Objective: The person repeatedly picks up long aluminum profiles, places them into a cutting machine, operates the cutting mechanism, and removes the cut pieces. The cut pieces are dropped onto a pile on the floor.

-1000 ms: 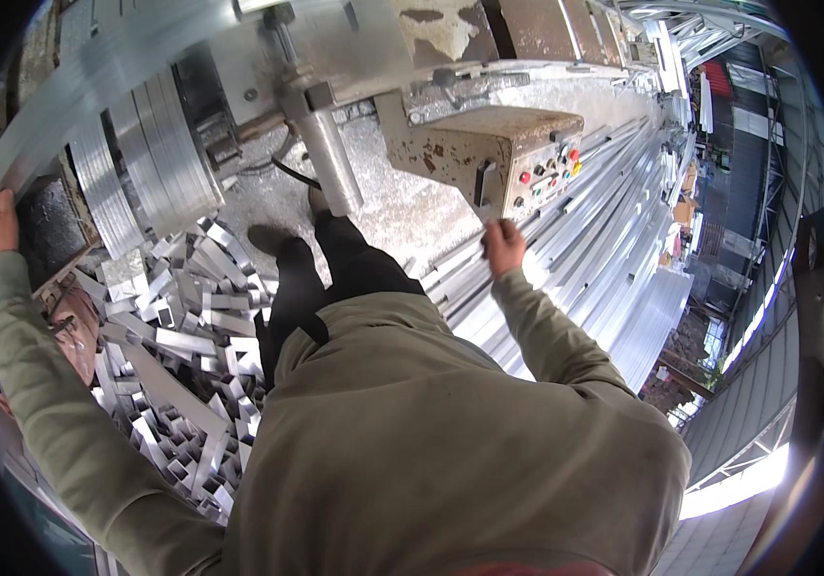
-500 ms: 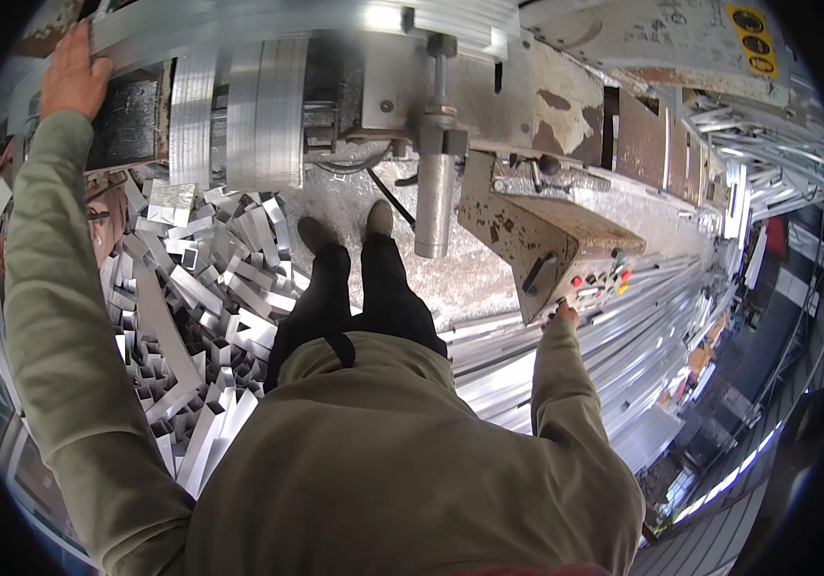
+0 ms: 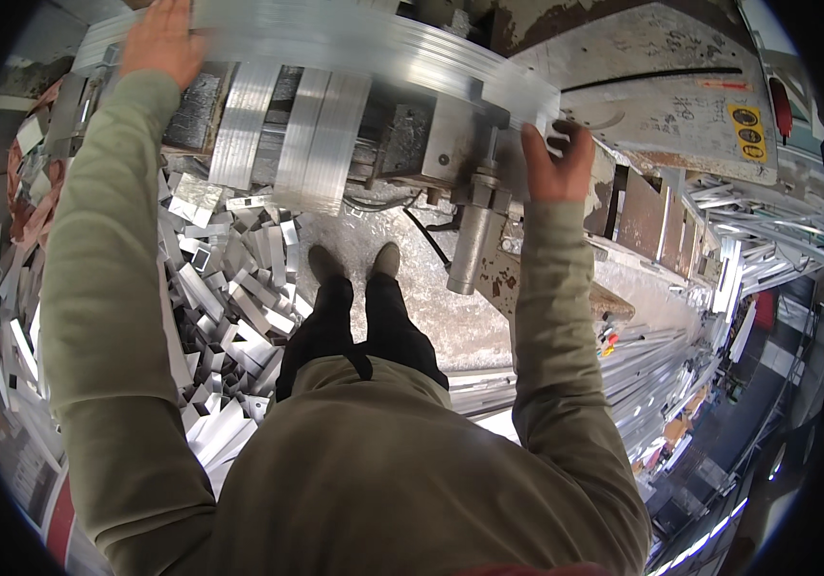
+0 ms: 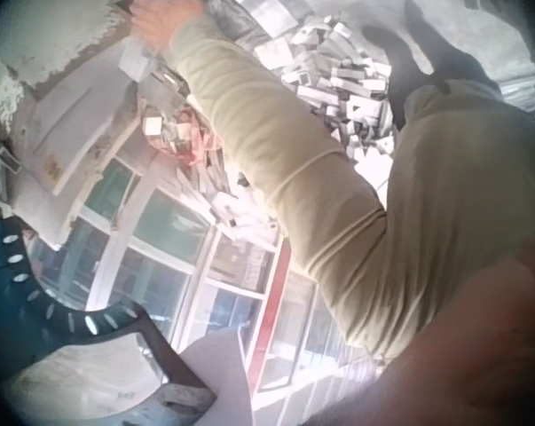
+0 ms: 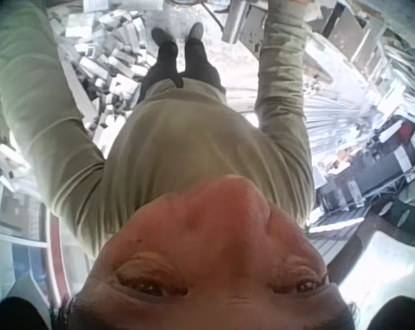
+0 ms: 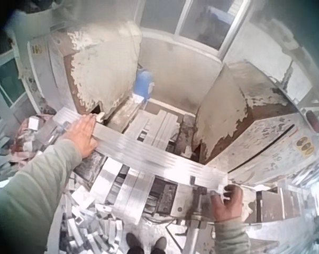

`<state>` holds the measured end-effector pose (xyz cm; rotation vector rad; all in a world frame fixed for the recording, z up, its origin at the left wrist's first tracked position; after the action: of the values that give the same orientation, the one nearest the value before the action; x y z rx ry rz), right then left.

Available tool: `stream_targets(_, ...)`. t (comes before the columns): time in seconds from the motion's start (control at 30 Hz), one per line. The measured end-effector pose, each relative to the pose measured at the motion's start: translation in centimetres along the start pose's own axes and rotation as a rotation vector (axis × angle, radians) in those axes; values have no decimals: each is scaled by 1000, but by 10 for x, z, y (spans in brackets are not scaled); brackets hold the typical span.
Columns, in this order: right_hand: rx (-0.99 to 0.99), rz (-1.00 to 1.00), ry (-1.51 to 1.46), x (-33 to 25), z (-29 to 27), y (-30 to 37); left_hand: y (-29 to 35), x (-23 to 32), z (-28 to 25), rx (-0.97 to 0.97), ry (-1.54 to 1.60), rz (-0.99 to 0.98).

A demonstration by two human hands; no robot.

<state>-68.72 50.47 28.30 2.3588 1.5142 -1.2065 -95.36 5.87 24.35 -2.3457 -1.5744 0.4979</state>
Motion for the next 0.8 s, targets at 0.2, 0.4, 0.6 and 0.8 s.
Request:
stream_targets(0.2, -2, -50, 313, -47, 58, -23, 9, 6, -20, -73, -70, -96)
stream_targets(0.4, 46, -103, 404, -21, 55, -31, 6, 21, -37, -185, -3, -147)
stream_targets(0.6, 41, -18, -25, -40, 29, -28, 19, 5, -27, -175, 128, -229)
stream_targets(0.8, 71, 259, -1372, -147, 38, -18, 16, 7, -30, -232, 160, -252)
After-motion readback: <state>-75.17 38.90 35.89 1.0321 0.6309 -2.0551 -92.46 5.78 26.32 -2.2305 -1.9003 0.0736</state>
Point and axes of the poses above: each hand's wrist, its own y-axis away from the middle knuckle, its own z-axis out of the palm, x = y × z, the point moved 8 cm from there along -y, towards the middle knuckle, and after that the axes turned 2 degrees about -z, right-handed, at the moved point
